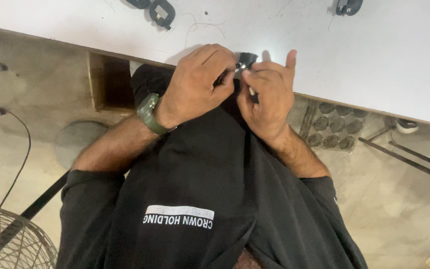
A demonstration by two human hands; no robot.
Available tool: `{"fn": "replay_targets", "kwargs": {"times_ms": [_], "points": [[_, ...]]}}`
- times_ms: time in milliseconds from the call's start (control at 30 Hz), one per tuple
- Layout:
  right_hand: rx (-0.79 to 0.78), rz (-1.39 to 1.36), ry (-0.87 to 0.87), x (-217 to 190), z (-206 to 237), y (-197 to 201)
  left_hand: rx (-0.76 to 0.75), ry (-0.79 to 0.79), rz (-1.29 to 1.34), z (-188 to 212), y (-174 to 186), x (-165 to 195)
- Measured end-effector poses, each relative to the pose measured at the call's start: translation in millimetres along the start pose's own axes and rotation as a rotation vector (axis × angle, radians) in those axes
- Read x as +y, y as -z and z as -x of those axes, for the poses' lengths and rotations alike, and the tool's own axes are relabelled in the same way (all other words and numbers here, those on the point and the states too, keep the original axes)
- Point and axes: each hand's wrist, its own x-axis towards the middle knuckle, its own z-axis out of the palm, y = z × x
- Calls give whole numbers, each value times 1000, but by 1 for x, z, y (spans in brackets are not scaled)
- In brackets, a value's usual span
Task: The person uses a small sanding block to smooth the edges of several black mechanical parts on a white table. They handle each part one at a time, rotating it to sand different sides, then place the finished pieces aside. The person also wipes the table surface at the end.
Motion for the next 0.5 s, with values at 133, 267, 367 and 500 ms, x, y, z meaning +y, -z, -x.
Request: {"fn": "replay_targets", "kwargs": {"times_ms": [133, 267, 367, 500], "points": [[161, 30, -97, 29, -4, 21, 164, -99, -351, -2, 39, -9], [260, -13, -151, 39, 1, 32, 101, 196, -670, 5, 72, -33], [235, -111, -134, 30, 1, 24, 76, 184, -770, 3, 64, -44], [53, -22, -114, 13, -8, 19, 16, -89, -638, -6, 43, -34]]}}
